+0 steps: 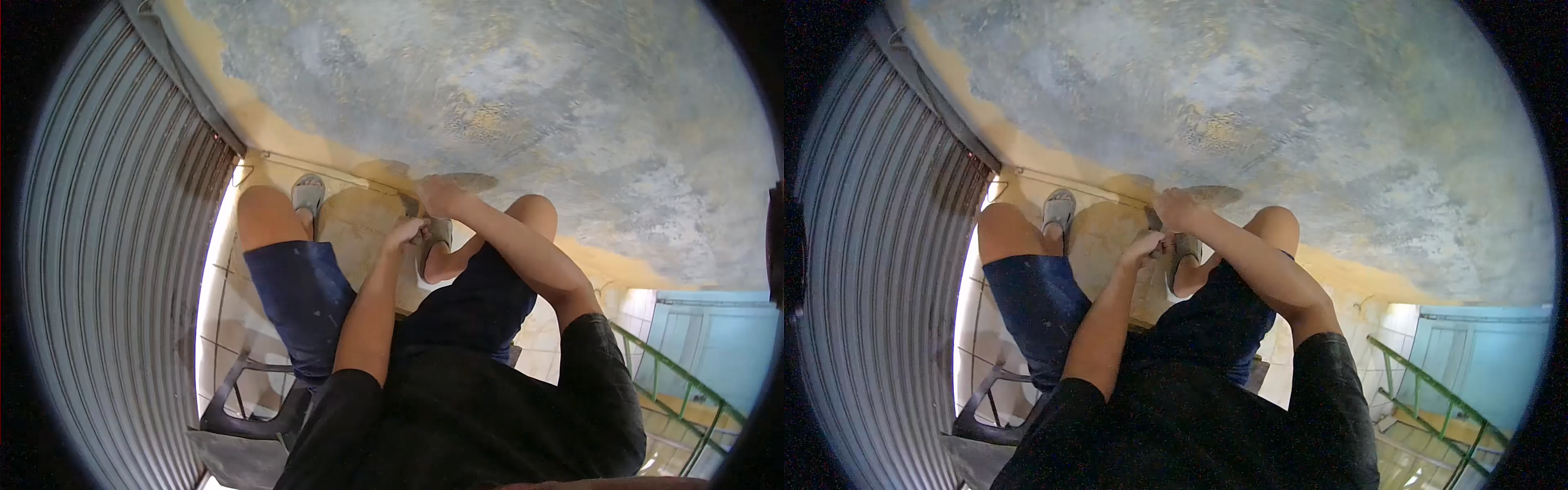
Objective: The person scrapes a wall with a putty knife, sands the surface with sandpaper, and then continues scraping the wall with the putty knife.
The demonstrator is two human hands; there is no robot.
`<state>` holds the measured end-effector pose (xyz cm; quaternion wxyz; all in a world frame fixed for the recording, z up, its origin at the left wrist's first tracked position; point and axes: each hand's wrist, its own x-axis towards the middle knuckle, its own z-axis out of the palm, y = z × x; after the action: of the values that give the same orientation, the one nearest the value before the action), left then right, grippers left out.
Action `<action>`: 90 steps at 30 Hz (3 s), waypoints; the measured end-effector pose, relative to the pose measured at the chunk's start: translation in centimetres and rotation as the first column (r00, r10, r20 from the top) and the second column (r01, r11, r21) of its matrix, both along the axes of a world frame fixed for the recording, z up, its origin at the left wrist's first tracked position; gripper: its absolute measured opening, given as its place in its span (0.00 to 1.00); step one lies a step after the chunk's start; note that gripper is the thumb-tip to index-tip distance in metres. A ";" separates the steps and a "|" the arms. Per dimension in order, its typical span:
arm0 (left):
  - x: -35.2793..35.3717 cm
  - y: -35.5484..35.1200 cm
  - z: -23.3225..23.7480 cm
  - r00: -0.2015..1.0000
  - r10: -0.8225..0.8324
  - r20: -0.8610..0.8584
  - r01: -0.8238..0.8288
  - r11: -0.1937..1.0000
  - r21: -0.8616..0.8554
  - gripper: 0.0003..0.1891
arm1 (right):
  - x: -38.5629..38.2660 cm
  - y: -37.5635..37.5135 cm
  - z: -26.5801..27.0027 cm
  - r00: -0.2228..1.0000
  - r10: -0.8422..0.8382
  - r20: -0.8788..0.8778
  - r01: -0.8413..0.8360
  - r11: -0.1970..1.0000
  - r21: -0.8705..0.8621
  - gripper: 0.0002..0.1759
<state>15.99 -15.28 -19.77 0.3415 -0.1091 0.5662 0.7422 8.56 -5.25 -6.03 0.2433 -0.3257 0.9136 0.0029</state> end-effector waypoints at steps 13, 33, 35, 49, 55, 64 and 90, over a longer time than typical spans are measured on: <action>0.8 -4.3 1.4 0.975 0.183 0.125 -0.173 0.981 -0.082 0.12 | -0.1 -1.5 -10.8 0.971 0.194 -0.138 -0.207 0.975 -0.083 0.51; -0.6 -0.6 2.1 0.796 0.458 -0.395 -0.592 0.455 -0.665 0.20 | -3.3 -2.8 -15.2 0.952 0.171 -0.255 -0.220 0.959 -0.179 0.28; -1.4 -0.1 0.0 0.723 0.577 -0.380 -0.685 0.524 -0.507 0.20 | -3.9 -2.1 -17.1 0.925 0.131 -0.357 -0.227 0.943 -0.243 0.15; -3.1 -0.8 -0.8 0.730 0.558 -0.394 -0.678 0.516 -0.524 0.18 | -5.3 -2.8 -18.4 0.947 0.158 -0.280 -0.209 0.964 -0.164 0.16; -4.1 -1.1 -1.9 0.732 0.565 -0.381 -0.675 0.526 -0.517 0.17 | -5.9 -3.6 -18.4 0.961 0.178 -0.209 -0.212 0.965 -0.152 0.25; -3.0 -0.8 -0.7 0.765 0.488 -0.420 -0.643 0.531 -0.552 0.17 | -4.6 -2.5 -18.3 0.964 0.176 -0.200 -0.191 0.980 -0.059 0.35; -3.2 -1.0 0.2 0.882 0.327 -0.340 -0.472 0.610 -0.636 0.18 | -4.2 -2.8 -18.3 0.952 0.009 -0.307 -0.084 0.969 -0.231 0.31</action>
<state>12.81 -16.26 -19.53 0.0431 -0.2834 0.7957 0.5336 4.41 -8.07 -24.31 0.0585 -0.3699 0.9258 -0.0522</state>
